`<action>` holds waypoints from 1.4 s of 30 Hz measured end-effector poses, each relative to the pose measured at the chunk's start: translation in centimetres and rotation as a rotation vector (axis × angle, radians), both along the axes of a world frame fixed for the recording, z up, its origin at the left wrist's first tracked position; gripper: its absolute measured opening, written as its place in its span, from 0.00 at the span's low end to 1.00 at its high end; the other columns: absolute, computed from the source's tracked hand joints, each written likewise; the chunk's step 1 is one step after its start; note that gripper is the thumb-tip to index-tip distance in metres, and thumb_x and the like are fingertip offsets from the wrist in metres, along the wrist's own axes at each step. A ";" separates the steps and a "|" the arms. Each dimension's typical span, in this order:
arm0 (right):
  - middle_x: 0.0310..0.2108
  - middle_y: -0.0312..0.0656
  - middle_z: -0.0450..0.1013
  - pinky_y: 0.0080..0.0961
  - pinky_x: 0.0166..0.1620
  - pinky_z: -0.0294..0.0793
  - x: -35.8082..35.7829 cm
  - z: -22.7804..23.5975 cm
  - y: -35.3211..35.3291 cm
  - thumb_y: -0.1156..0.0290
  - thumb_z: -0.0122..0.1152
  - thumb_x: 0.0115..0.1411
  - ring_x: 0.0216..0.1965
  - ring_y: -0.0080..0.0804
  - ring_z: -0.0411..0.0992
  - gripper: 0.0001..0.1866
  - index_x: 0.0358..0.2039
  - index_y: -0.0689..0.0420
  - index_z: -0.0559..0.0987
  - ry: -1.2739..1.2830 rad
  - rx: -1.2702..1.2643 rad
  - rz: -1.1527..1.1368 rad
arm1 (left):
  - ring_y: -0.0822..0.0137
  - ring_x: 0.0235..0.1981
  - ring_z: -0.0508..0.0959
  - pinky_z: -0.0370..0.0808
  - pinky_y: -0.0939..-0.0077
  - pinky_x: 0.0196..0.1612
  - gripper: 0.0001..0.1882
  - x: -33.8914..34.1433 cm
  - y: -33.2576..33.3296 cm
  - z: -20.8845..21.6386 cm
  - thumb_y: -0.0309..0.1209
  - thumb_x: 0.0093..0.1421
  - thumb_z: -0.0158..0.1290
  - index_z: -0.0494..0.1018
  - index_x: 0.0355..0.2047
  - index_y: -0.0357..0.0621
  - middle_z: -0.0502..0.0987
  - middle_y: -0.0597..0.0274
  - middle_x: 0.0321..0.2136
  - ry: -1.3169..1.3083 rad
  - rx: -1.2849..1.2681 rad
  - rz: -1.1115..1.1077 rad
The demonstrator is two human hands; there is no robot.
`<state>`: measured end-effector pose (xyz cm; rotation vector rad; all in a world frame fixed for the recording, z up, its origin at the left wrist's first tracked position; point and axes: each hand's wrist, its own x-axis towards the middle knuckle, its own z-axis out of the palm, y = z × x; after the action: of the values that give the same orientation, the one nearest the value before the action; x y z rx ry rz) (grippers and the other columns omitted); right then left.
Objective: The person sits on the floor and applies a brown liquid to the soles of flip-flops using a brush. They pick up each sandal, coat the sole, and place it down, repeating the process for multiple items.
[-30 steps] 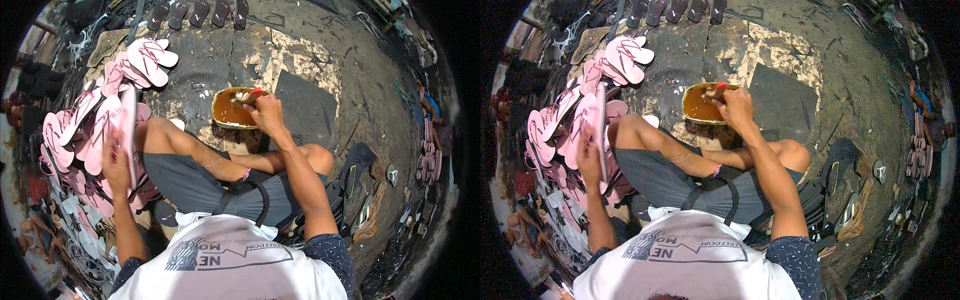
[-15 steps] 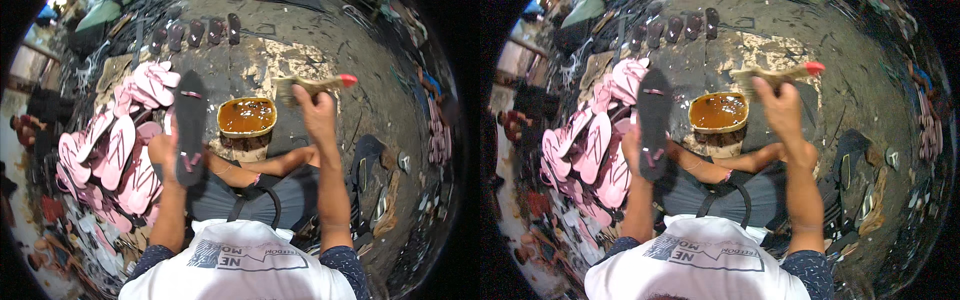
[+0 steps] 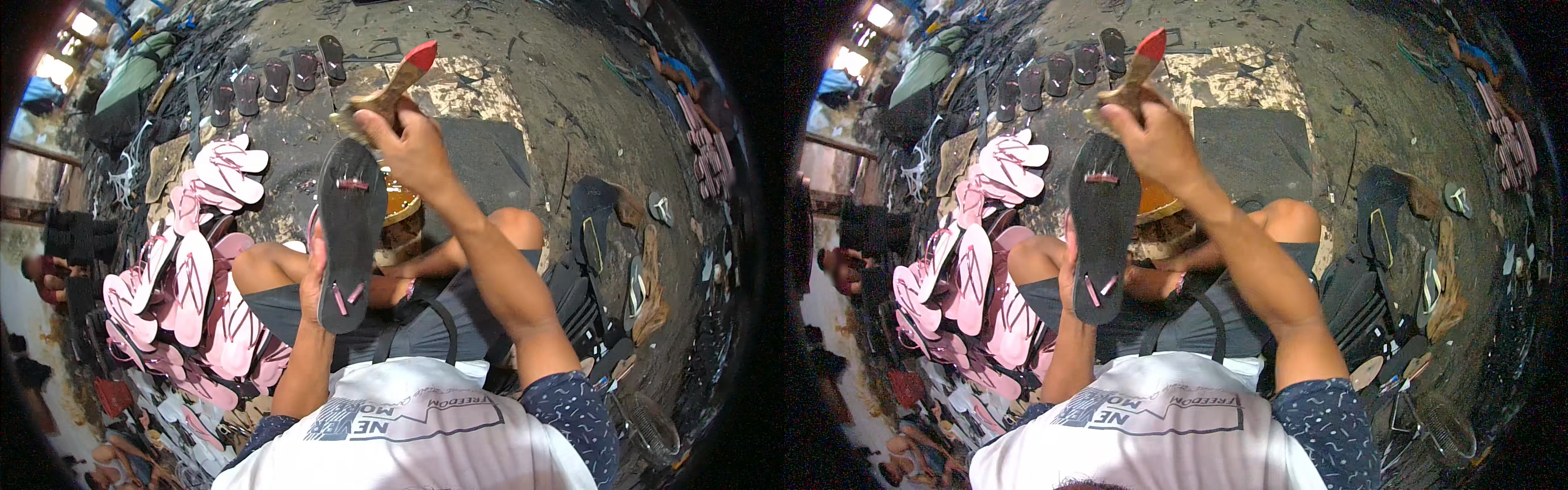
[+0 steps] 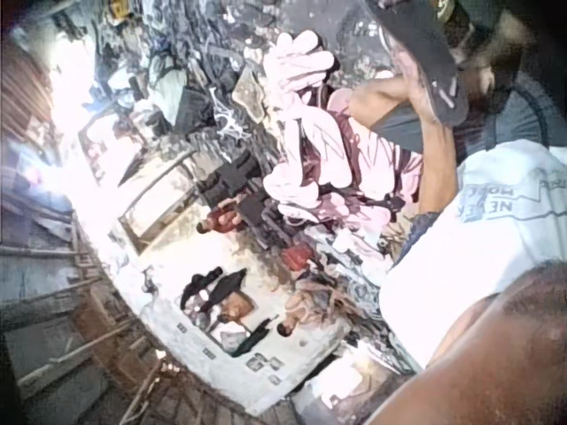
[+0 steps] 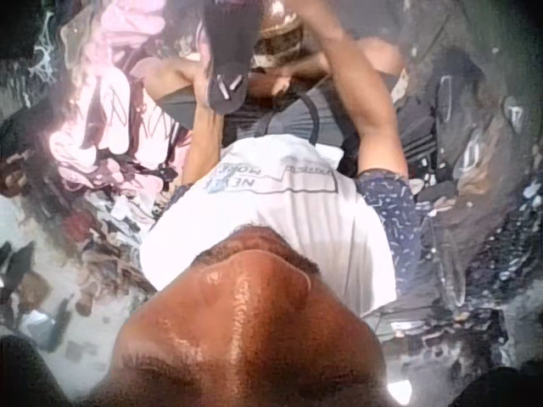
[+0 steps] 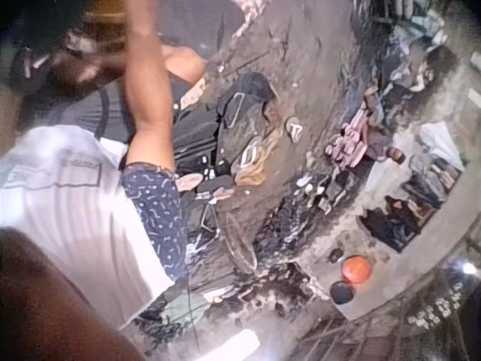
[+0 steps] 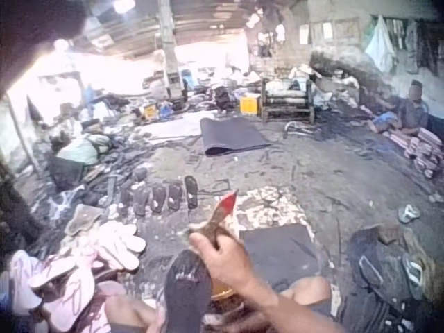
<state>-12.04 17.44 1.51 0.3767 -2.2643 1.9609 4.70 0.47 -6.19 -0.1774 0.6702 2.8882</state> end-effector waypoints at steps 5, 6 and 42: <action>0.42 0.45 0.80 0.30 0.49 0.76 5.4 -2.2 -2.0 0.65 0.63 0.66 0.43 0.29 0.77 0.13 0.45 0.60 0.82 0.166 -0.263 0.003 | 0.45 0.61 0.72 0.79 0.47 0.56 0.27 -0.9 0.5 2.3 0.40 0.74 0.40 0.53 0.72 0.57 0.61 0.47 0.68 0.016 -0.052 0.208; 0.42 0.45 0.80 0.30 0.49 0.76 4.2 -2.3 -1.2 0.66 0.63 0.66 0.43 0.29 0.77 0.12 0.46 0.59 0.82 0.110 -0.257 0.038 | 0.45 0.62 0.72 0.79 0.47 0.56 0.27 -0.7 0.6 2.4 0.40 0.74 0.40 0.53 0.72 0.58 0.61 0.47 0.68 0.006 -0.084 0.224; 0.44 0.42 0.80 0.27 0.50 0.76 4.2 -2.5 3.4 0.69 0.65 0.66 0.45 0.29 0.77 0.14 0.49 0.60 0.80 0.061 -0.176 -0.081 | 0.36 0.64 0.63 0.60 0.30 0.65 0.43 -14.9 -9.5 -9.2 0.64 0.68 0.39 0.57 0.65 0.35 0.64 0.35 0.60 -0.652 0.056 0.413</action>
<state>-7.88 20.83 -0.95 0.3147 -2.0179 2.0576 -10.23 -9.02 -15.35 -1.3122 0.4604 2.9125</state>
